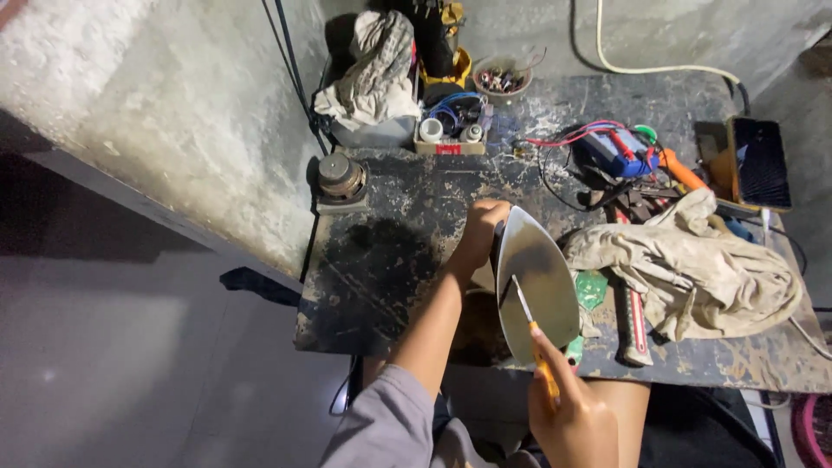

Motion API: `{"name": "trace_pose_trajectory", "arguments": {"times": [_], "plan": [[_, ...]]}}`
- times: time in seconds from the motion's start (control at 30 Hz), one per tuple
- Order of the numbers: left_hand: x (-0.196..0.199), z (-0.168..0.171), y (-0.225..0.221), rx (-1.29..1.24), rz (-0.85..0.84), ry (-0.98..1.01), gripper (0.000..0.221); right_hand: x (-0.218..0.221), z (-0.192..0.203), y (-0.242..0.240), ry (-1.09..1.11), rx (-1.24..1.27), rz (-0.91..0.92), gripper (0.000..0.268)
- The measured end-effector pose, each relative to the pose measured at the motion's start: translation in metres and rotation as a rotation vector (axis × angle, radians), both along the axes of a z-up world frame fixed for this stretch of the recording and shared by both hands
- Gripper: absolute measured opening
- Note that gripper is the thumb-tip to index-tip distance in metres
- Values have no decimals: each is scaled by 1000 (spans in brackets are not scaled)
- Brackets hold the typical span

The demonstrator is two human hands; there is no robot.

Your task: The person is cleaning the soleplate of an electric iron by scraping off residue with a small tool and brushing away the debris.

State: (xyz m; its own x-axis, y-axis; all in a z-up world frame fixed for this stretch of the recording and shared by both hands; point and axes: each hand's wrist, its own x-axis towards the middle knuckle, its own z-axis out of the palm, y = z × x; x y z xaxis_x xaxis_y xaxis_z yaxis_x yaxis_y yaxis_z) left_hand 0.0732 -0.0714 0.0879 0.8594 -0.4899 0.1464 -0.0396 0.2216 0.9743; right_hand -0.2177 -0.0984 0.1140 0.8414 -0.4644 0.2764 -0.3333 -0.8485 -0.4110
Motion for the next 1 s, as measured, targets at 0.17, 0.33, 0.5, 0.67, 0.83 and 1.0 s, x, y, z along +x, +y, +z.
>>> {"name": "trace_pose_trajectory", "arguments": {"times": [0.17, 0.33, 0.5, 0.67, 0.83, 1.0], "plan": [[0, -3, 0, -14, -37, -52, 36, -17, -8, 15, -15, 35, -144, 43], [-8, 9, -4, 48, -30, -93, 32, -3, 9, 4, 21, 111, -99, 51], [-2, -2, -6, 5, -9, -59, 29, -9, 3, 2, 135, 182, -135, 55], [-1, -4, -9, -12, -35, -73, 32, -18, -5, 5, 145, 227, -213, 50], [-5, -5, -14, 12, -50, -105, 31, 3, 34, -9, 136, 349, -108, 53], [3, -11, -9, -9, -45, -144, 33, -13, -2, 1, 46, 311, -121, 52]]}}
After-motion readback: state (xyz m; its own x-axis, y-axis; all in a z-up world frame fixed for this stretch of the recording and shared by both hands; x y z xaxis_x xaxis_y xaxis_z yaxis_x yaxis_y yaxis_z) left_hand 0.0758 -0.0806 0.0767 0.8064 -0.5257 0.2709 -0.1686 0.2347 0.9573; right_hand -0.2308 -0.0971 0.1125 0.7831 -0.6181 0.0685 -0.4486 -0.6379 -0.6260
